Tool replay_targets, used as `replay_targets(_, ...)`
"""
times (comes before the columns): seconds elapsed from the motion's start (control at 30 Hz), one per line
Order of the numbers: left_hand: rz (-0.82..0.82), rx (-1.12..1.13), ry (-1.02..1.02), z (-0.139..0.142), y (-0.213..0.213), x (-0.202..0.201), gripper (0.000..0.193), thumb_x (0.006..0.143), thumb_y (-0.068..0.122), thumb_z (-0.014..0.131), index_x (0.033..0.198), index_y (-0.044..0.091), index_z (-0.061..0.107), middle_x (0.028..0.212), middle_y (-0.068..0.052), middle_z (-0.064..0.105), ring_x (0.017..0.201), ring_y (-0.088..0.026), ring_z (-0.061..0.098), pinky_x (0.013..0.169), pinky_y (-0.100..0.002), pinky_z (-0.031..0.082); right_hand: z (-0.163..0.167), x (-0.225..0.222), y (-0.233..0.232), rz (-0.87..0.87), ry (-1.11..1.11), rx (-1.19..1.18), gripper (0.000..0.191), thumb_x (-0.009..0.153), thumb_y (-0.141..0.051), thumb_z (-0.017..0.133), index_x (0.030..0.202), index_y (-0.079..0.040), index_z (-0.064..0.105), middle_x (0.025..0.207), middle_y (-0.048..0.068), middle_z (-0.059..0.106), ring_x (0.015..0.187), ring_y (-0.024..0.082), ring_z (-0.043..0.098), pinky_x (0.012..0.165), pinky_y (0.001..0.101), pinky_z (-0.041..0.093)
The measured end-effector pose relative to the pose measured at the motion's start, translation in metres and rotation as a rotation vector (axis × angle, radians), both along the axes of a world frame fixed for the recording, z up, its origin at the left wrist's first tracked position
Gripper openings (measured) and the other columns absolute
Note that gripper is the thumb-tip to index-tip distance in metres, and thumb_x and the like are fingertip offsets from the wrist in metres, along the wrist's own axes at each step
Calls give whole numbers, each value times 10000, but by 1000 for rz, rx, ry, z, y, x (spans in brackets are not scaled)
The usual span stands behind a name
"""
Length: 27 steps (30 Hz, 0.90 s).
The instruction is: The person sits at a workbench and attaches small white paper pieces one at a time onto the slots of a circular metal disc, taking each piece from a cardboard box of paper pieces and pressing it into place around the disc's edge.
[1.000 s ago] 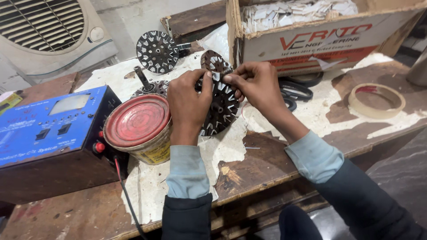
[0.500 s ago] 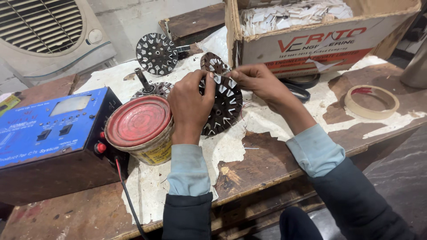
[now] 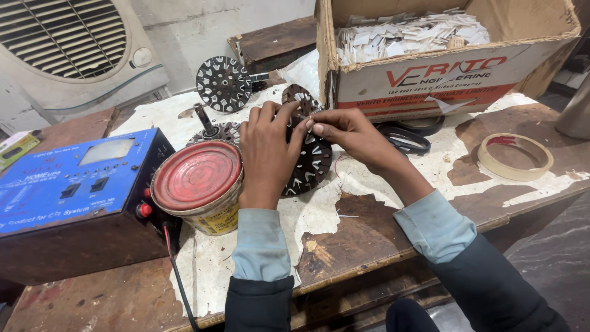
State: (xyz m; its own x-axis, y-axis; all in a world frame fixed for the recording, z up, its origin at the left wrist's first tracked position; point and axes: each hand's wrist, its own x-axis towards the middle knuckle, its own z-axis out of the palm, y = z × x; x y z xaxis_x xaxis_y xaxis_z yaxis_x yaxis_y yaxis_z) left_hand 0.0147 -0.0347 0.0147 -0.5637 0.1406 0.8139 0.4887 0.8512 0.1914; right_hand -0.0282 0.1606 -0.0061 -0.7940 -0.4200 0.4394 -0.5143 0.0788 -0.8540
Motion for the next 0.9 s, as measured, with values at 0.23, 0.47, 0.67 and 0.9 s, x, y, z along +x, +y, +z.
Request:
replay_targets(0.23, -103, 44, -41, 5, -2, 2, 322, 912, 316, 729, 1158, 109, 741, 1089, -77, 680, 1056, -293, 601, 869, -440, 431, 3, 3, -1, 20, 29, -56, 448, 994, -258, 654, 1354, 7, 635, 1221, 76, 733, 1136, 125, 673, 977, 284, 542)
replay_targets(0.47, -103, 48, -32, 7, -1, 1, 281, 875, 311, 761, 1079, 117, 757, 1030, -81, 686, 1016, -293, 633, 853, -446, 452, -2, -6, -1, 40, -30, -129, 367, 1001, -232, 662, 1273, 11, 690, 1151, 69, 753, 1074, 117, 682, 943, 267, 542)
replay_targets(0.67, -99, 69, 10, 9, 1, 5, 200, 929, 255, 725, 1064, 113, 767, 1008, -80, 697, 966, -292, 660, 821, -438, 502, -2, -7, -2, 17, -199, -155, 368, 973, -236, 679, 1254, -1, 714, 1099, 48, 757, 982, 106, 697, 865, 261, 563)
replay_targets(0.9, -47, 39, -58, 11, 3, 6, 252, 896, 308, 768, 1054, 110, 762, 985, -101, 688, 956, -296, 657, 807, -442, 501, 3, -8, 5, 42, -134, -83, 414, 950, -265, 705, 1269, -1, 701, 1106, 44, 772, 1000, 87, 695, 871, 244, 554)
